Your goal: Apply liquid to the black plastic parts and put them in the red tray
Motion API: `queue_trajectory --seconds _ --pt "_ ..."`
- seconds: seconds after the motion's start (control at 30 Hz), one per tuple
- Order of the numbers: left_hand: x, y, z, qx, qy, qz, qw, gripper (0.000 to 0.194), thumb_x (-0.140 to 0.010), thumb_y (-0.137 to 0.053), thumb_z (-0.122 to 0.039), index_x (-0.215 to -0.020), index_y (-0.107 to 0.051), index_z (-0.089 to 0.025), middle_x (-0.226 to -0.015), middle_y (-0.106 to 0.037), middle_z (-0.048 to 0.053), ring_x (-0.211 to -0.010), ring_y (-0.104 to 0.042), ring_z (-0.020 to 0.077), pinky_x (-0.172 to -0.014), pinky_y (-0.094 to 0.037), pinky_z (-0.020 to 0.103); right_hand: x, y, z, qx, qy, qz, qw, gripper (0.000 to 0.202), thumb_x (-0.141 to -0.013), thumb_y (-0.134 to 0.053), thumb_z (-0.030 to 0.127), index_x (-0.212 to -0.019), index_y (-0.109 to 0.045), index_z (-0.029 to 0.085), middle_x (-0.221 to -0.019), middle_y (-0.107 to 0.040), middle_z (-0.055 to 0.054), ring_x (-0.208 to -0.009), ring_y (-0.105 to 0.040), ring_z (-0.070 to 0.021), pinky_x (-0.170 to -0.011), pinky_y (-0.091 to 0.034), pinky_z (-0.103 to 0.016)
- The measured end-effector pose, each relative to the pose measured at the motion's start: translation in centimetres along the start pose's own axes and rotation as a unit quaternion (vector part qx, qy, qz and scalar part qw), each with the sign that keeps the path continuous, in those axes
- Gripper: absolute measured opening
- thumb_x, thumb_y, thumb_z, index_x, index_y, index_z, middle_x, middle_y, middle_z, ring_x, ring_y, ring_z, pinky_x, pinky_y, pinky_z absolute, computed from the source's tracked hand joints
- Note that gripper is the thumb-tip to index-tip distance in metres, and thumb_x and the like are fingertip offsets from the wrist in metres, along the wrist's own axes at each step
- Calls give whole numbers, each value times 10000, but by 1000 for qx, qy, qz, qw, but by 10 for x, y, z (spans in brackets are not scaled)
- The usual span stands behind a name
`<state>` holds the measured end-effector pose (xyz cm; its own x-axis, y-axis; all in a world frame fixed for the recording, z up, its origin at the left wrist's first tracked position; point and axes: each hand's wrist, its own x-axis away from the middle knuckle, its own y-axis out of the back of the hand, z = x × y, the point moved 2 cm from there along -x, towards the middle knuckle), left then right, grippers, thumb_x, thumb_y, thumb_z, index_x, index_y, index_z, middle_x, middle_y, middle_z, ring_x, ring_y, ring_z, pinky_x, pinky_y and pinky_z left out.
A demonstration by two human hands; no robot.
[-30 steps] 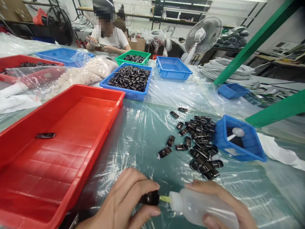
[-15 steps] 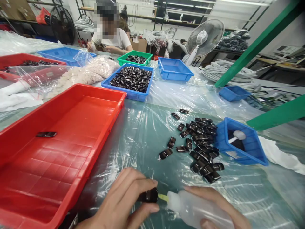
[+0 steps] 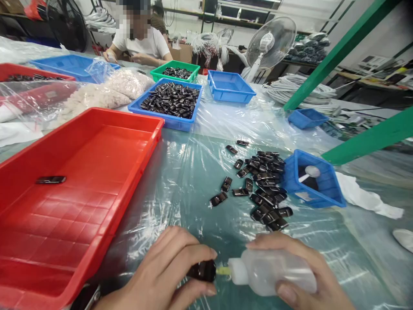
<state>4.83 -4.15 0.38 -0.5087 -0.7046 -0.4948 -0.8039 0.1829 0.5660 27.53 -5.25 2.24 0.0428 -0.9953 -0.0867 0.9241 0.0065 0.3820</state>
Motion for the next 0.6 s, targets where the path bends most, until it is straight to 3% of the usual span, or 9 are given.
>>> queue_trajectory --seconds 0.2,0.37,0.6 --pt "1 -1 -1 4 -3 -15 1000 238 -1021 -425 -343 -1107 -556 -163 -865 -620 34 -757 -584 149 -695 -480 227 -3 0 -2 -13 49 45 998 310 -785 -625 623 -940 -729 375 -737 -759 13 -561 -705 -168 -493 -534 -210" --pt "3 0 -4 0 54 -23 998 261 -1024 -399 -365 -1109 -554 -173 -879 -607 29 -782 -558 146 -738 -458 235 -1 -2 -1 -5 58 14 998 288 -787 -626 620 -954 -730 411 -749 -767 32 -586 -713 -162 -512 -540 -200" --pt "2 -1 -1 0 36 -34 999 257 -1027 -393 -360 -1114 -549 -176 -879 -609 32 -758 -561 153 -713 -461 247 3 -6 1 23 14 -42 999 314 -735 -631 681 -872 -756 427 -763 -768 44 -609 -718 -136 -529 -541 -155"
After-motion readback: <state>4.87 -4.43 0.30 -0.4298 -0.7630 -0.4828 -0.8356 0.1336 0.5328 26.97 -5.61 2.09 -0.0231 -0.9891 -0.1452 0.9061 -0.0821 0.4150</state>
